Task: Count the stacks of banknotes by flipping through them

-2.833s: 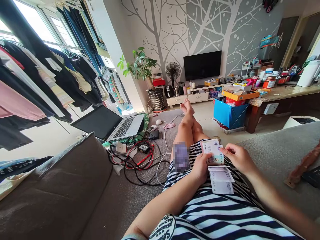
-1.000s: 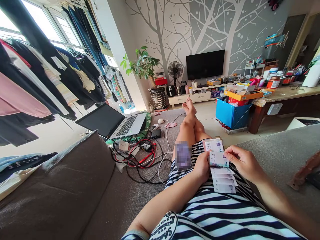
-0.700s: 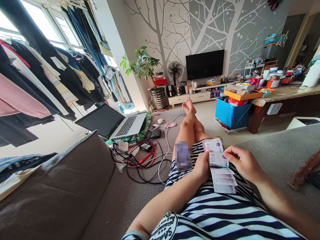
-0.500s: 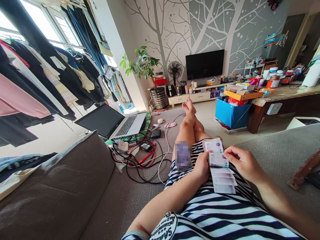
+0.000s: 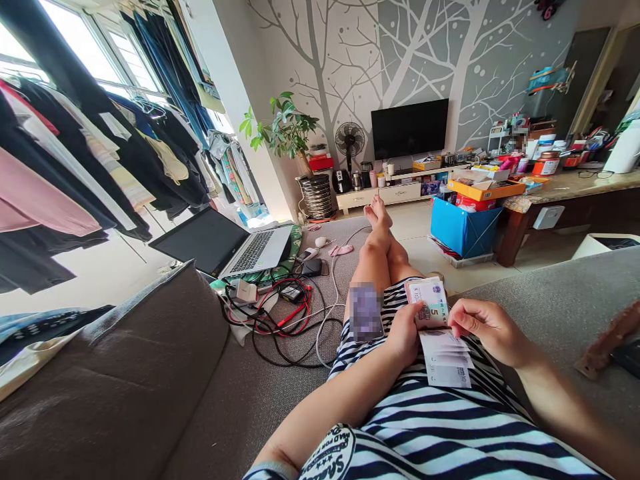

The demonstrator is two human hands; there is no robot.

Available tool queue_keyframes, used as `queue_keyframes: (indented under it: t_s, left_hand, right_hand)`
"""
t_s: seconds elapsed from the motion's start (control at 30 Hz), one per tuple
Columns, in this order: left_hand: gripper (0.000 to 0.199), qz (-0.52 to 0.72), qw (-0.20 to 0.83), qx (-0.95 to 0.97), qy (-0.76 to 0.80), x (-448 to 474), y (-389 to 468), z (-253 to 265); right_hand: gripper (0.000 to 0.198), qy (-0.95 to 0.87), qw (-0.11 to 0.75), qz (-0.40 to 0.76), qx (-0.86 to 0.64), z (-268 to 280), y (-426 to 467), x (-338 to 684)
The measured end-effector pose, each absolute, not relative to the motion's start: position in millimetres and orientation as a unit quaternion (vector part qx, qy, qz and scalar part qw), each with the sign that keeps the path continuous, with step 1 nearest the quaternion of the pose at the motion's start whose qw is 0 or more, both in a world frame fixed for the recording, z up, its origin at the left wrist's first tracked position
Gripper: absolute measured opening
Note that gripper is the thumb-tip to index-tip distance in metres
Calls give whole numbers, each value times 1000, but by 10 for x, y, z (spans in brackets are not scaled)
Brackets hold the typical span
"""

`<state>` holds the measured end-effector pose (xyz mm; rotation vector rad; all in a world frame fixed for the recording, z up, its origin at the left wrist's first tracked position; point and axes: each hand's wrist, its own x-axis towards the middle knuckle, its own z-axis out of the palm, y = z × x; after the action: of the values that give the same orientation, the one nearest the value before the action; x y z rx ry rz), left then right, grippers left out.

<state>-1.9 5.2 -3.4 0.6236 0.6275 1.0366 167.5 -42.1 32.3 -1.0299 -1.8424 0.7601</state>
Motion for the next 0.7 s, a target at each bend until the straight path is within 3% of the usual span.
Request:
queue_keyframes:
  t_s: [0.1,0.33,0.7]
  left_hand:
    - [33,477,780,284,290,-20,53,-41]
    - [34,491,758,309,297,-18,60,-61]
    - [33,497,749,317,303,-15,41,-38]
  right_hand:
    - [52,-715,452,290,-447,275,-349,1677]
    - [50,-657,469,162,-568,119,-187,1638]
    - [44,-637,481,199,-569,-10,-97,1632]
